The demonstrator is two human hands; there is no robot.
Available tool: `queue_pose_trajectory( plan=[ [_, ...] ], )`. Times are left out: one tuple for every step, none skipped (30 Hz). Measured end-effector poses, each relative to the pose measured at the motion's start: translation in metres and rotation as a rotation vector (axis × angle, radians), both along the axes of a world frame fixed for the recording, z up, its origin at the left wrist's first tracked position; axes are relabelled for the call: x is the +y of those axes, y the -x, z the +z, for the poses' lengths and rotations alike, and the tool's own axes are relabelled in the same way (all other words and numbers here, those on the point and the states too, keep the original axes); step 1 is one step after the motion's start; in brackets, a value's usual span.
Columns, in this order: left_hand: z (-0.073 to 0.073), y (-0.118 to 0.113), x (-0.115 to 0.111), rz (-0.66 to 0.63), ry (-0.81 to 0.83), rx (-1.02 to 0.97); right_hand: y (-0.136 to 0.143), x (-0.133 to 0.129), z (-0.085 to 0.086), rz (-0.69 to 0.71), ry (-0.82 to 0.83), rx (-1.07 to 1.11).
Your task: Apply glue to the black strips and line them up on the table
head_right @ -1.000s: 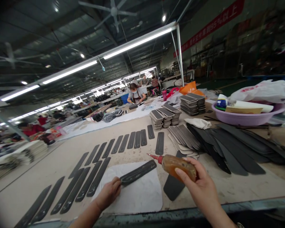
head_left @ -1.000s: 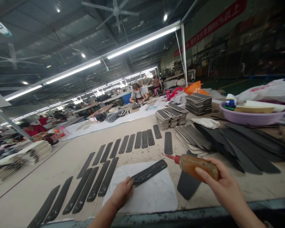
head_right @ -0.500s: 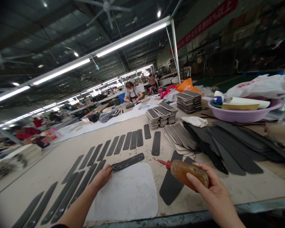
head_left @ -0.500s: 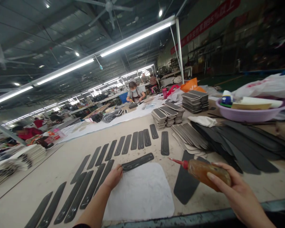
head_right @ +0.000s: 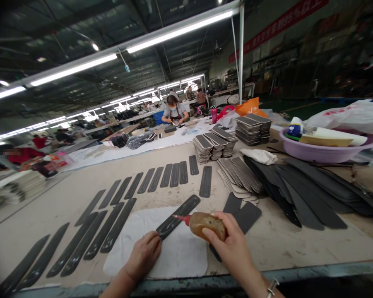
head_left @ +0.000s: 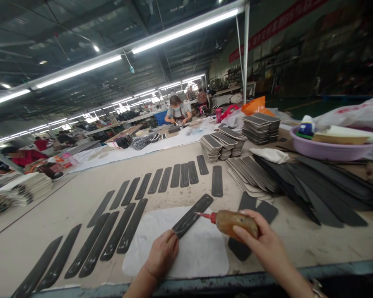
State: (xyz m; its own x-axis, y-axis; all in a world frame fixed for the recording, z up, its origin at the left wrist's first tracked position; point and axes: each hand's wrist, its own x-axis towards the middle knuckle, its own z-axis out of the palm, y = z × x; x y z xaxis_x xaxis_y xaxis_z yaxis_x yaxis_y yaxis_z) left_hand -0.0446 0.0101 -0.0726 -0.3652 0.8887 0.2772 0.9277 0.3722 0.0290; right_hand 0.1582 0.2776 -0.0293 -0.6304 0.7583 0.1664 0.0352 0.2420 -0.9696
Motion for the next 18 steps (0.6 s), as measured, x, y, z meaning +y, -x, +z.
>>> queue_pose_trajectory(
  plan=[
    [0.0,-0.004,0.0,0.003,-0.024,-0.014,0.009,-0.009,-0.002,0.044,-0.078,0.006],
    [-0.001,-0.007,0.0,0.006,-0.05,-0.03,0.018,-0.018,-0.004,0.087,-0.149,0.01],
    [-0.001,-0.008,-0.001,0.01,-0.074,-0.045,0.026,-0.027,-0.006,0.127,-0.208,0.014],
    [-0.002,-0.008,-0.001,0.015,-0.095,-0.06,0.034,-0.035,-0.008,0.163,-0.25,0.015],
    [-0.003,-0.007,-0.001,0.02,-0.111,-0.075,0.041,-0.042,-0.011,0.196,-0.28,0.01],
    [-0.004,-0.006,-0.001,0.023,-0.12,-0.088,0.047,-0.049,-0.013,0.225,-0.302,0.0],
    [-0.005,-0.005,-0.002,0.025,-0.126,-0.101,0.051,-0.054,-0.015,0.254,-0.32,-0.015],
    [-0.006,-0.004,-0.002,0.026,-0.13,-0.112,0.055,-0.059,-0.018,0.281,-0.335,-0.033],
    [-0.008,-0.003,-0.003,0.027,-0.133,-0.12,0.058,-0.063,-0.02,0.3,-0.348,-0.053],
    [-0.009,-0.002,-0.003,0.028,-0.134,-0.126,0.06,-0.065,-0.021,0.316,-0.36,-0.071],
    [-0.01,-0.002,-0.003,0.029,-0.133,-0.133,0.061,-0.067,-0.023,0.326,-0.372,-0.085],
    [-0.01,-0.002,-0.003,0.032,-0.133,-0.14,0.062,-0.068,-0.024,0.332,-0.382,-0.098],
    [-0.01,-0.002,-0.004,0.034,-0.135,-0.146,0.063,-0.069,-0.026,0.334,-0.389,-0.11],
    [-0.01,-0.003,-0.004,0.037,-0.137,-0.151,0.063,-0.068,-0.026,0.331,-0.395,-0.122],
    [-0.01,-0.003,-0.004,0.039,-0.141,-0.155,0.063,-0.067,-0.027,0.324,-0.401,-0.131],
    [-0.009,-0.003,-0.003,0.039,-0.145,-0.156,0.063,-0.065,-0.027,0.312,-0.407,-0.137],
    [-0.009,-0.004,-0.003,0.039,-0.151,-0.154,0.063,-0.063,-0.027,0.295,-0.415,-0.14],
    [-0.008,-0.004,-0.003,0.038,-0.156,-0.152,0.063,-0.06,-0.027,0.277,-0.421,-0.143]
  ],
)
